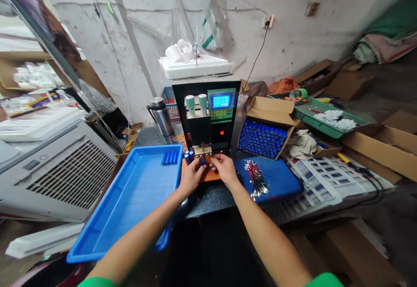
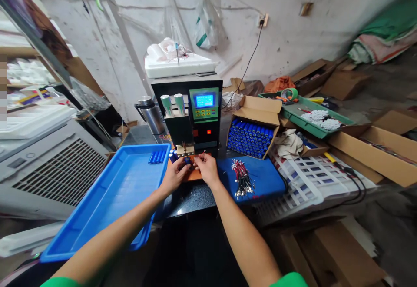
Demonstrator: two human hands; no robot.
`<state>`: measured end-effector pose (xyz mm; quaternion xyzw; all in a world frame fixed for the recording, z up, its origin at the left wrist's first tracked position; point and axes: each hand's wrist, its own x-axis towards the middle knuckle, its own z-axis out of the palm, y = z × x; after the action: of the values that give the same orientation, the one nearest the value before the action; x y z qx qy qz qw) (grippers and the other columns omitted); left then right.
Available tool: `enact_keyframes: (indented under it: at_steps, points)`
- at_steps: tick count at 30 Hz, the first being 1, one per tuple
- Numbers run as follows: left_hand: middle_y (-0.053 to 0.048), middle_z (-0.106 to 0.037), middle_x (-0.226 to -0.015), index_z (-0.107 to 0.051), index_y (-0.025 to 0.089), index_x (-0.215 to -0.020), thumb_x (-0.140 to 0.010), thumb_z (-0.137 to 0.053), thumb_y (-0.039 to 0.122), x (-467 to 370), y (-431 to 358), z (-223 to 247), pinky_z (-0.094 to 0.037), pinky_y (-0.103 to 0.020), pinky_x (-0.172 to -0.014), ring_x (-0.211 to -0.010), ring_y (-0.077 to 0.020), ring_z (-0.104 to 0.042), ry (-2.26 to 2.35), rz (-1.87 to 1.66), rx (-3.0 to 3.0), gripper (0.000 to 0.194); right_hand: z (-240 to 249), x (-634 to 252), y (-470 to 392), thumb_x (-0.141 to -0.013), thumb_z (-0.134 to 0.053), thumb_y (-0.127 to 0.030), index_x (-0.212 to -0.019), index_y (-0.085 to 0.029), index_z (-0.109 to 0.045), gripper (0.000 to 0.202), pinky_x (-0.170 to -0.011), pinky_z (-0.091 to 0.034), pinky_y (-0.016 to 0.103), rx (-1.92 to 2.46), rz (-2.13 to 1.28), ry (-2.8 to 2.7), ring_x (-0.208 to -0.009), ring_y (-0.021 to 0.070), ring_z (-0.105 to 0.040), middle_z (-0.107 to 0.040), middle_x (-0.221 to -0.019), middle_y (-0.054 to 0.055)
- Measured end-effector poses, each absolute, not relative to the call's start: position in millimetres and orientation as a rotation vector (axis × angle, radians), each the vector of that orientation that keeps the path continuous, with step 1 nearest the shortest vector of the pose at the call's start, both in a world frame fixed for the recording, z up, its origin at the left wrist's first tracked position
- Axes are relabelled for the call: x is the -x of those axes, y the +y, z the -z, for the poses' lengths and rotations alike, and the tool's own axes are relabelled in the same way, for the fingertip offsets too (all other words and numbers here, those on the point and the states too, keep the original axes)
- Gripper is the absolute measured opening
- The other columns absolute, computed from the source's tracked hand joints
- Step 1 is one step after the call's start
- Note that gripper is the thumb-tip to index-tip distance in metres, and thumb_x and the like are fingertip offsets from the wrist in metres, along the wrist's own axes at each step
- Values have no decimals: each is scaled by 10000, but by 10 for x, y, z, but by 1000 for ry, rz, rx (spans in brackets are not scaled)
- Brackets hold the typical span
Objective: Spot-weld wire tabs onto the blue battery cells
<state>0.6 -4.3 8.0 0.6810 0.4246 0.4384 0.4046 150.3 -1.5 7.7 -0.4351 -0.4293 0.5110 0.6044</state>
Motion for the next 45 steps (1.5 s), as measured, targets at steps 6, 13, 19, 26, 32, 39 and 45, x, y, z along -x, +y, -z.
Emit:
enact_keyframes:
  at_steps: [6, 13, 19, 26, 32, 39, 45]
  points:
    - [-102, -705, -1122, -604, 164, -1175, -873, -567, 369, 5, -18, 1, -509, -395, -951, -1037, -242, -669, 1092, -1114, -1707, 367, -50, -1439, 25, -760, -624, -427, -811, -167, -650, 266, -624, -535, 272, 1018, -1088, -1078, -668, 167, -642, -698, -754, 49]
    - [-90, -720, -1089, -624, 177, -1191, -866, -585, 356, 10, -6, 28, -509, -396, -949, -1043, -253, -668, 1162, -1140, -1752, 373, -2, -1374, 59, -770, -621, -441, -820, -162, -660, 287, -672, -530, 284, 1011, -1062, -1081, -736, 190, -659, -712, -803, 61]
    - [-81, -730, -1060, -632, 183, -1193, -857, -595, 358, 6, -17, 1, -510, -392, -942, -1017, -255, -674, 1212, -1134, -1768, 380, -7, -1369, 68, -787, -633, -460, -836, -164, -668, 301, -676, -515, 273, 1046, -1005, -1136, -763, 193, -661, -720, -842, 67]
    - [-82, -729, -1064, -647, 182, -1174, -838, -614, 358, 1, -8, 7, -520, -386, -923, -1012, -254, -673, 1213, -1162, -1741, 381, -14, -1379, 61, -829, -613, -473, -870, -185, -685, 300, -702, -523, 288, 1101, -934, -1207, -782, 203, -670, -732, -860, 63]
    - [-81, -733, -1046, -650, 184, -1174, -828, -626, 357, -2, -6, 16, -525, -391, -911, -999, -259, -674, 1210, -1171, -1720, 388, -49, -1385, 44, -837, -612, -415, -873, -187, -689, 244, -726, -528, 299, 1103, -954, -1202, -801, 209, -678, -738, -880, 63]
    - [-82, -727, -1065, -637, 188, -1194, -849, -604, 344, -1, -18, -8, -525, -371, -898, -988, -247, -678, 1210, -1160, -1771, 380, -52, -1393, 33, -832, -615, -440, -874, -187, -685, 266, -727, -526, 296, 1082, -953, -1205, -805, 212, -680, -737, -877, 60]
    - [-74, -732, -1036, -642, 188, -1178, -840, -608, 351, -6, -24, -11, -519, -374, -907, -989, -243, -675, 1227, -1161, -1767, 377, -78, -1400, 17, -835, -605, -449, -850, -188, -678, 272, -698, -520, 288, 1093, -960, -1206, -787, 211, -679, -736, -861, 57]
